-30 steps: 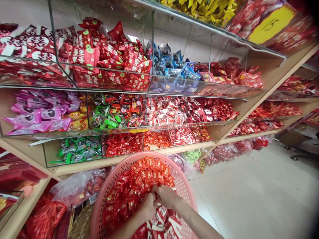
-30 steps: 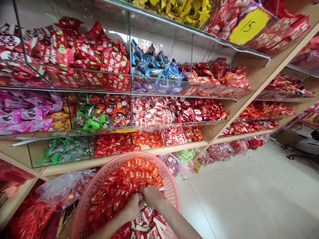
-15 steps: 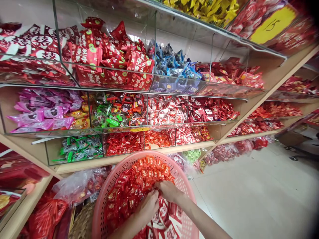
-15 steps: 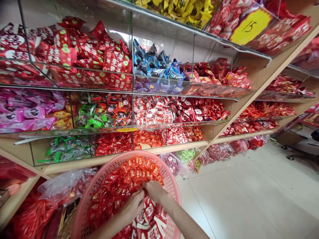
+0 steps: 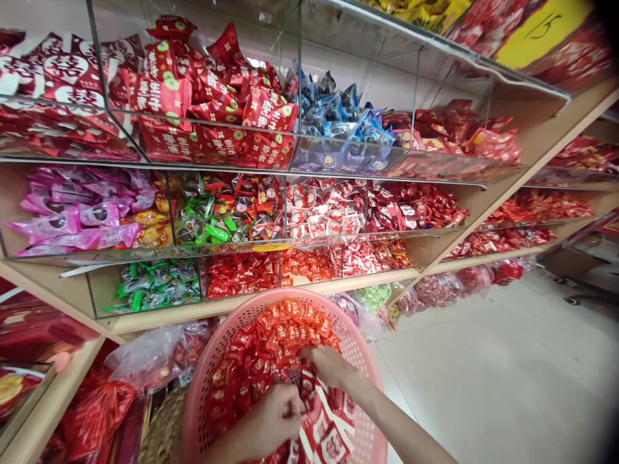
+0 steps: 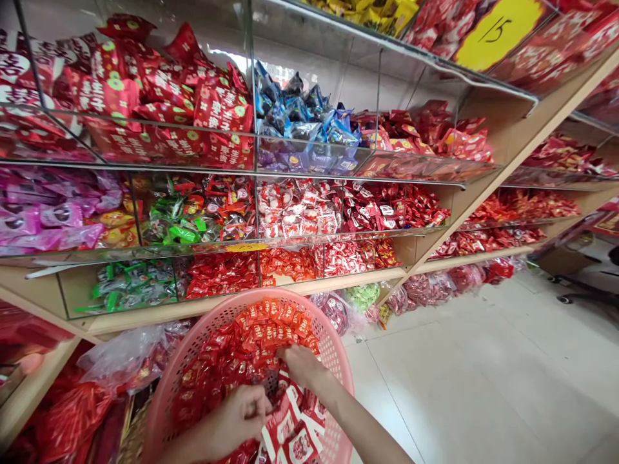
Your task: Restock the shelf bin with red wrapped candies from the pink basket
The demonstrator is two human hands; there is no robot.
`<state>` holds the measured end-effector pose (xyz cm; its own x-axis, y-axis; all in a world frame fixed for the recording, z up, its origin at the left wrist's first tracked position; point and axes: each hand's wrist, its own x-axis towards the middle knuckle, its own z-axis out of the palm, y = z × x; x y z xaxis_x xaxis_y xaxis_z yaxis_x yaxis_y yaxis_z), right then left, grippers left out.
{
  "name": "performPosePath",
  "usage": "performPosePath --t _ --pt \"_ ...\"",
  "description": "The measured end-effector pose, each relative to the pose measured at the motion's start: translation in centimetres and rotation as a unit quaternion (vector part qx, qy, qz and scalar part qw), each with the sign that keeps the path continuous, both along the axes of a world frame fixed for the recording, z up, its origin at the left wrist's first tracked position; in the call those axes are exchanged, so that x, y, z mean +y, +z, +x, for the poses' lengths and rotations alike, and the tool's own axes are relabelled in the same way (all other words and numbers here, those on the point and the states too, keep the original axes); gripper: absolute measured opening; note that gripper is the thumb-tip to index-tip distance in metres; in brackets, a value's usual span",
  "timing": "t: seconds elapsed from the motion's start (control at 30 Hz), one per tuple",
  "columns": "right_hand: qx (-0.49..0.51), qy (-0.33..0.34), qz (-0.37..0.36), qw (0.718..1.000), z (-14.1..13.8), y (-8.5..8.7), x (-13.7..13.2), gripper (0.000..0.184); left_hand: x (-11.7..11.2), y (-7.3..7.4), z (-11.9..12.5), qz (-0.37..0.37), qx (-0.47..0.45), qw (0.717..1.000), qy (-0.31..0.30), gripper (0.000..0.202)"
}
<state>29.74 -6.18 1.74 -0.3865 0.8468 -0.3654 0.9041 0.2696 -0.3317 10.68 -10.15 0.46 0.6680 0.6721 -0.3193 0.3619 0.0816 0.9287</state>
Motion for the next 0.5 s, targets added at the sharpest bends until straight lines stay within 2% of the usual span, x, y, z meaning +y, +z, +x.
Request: performPosePath --t 0.07,0.13,0.27,0.37,0.5 --pt "0.008 0.003 0.007 1.000 0.1 -0.3 -0.1 0.046 -1.6 -1.0 0.2 -0.025 -0.010 0.999 -0.041 0.021" --pt "0.016 0.005 0.010 1.000 0.2 -0.6 -0.3 0.048 -2.7 -2.2 0.3 -0.019 -0.004 0.996 -0.087 0.025" --pt "0.019 0.007 0.014 1.000 0.4 -0.8 -0.6 0.047 -2.9 -4.0 0.0 0.007 0.000 0.982 -0.186 0.030" --pt "0.007 0.005 0.012 1.000 0.3 -0.9 -0.7 0.047 -2.3 -4.1 -0.9 0.049 0.020 0.976 -0.212 0.030" --pt "0.008 0.015 0.017 1.000 0.1 -1.0 -1.0 0.050 -1.9 -3.1 -2.1 0.109 0.085 0.966 -0.217 0.025"
